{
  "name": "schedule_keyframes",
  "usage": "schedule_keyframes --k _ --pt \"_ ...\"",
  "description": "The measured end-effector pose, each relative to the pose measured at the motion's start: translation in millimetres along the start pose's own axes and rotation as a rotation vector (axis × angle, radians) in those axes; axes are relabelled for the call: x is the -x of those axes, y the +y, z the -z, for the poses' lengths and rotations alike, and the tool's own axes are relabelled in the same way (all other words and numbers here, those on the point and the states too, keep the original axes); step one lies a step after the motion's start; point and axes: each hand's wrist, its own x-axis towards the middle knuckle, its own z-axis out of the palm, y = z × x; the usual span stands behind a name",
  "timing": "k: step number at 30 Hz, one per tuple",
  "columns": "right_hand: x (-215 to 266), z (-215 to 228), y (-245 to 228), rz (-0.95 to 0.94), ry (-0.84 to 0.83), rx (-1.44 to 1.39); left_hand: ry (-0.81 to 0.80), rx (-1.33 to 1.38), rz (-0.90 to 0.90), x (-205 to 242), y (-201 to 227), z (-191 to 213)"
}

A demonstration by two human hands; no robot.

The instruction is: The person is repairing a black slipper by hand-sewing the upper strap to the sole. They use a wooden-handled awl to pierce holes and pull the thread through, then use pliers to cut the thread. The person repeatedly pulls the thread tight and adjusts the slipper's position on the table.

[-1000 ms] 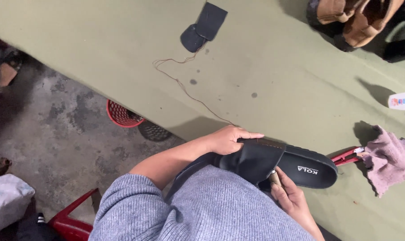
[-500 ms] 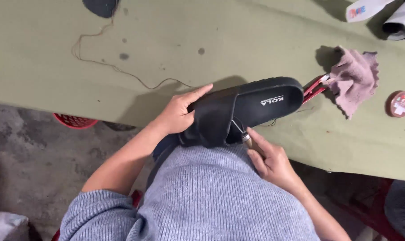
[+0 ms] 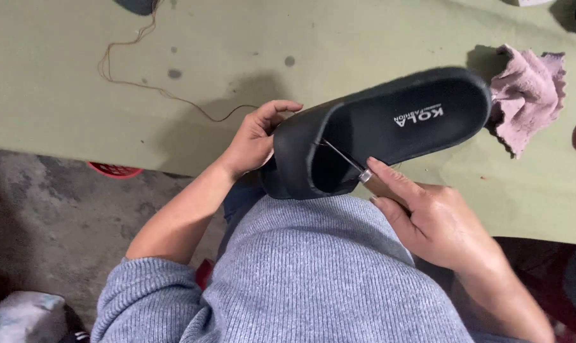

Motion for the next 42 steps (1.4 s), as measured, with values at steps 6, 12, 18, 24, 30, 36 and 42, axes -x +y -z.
schedule_keyframes --k 6,12,18,24,30,36,42 --pt "-10 31 -31 0.147 -0.037 0.223 0.014 0.123 -0.047 -2 2 2" --pt "-7 35 -39 0.187 -0.001 0.340 0.039 0.113 -0.111 -2 -6 6" --pt "-5 33 -35 0.182 0.104 0.313 0.056 0.163 -0.096 -3 -9 6" --pt "-5 31 -39 0.196 0.334 0.445 0.133 0.181 -0.050 -7 -2 3" --pt "-9 5 -32 0.172 0.470 0.445 0.094 0.124 -0.111 -6 10 -1" --pt "2 8 -16 0.124 0.510 0.150 0.193 0.117 -0.098 -8 5 3" --pt "8 6 -4 0.252 0.594 0.037 0.184 0.059 -0.134 -5 22 7"
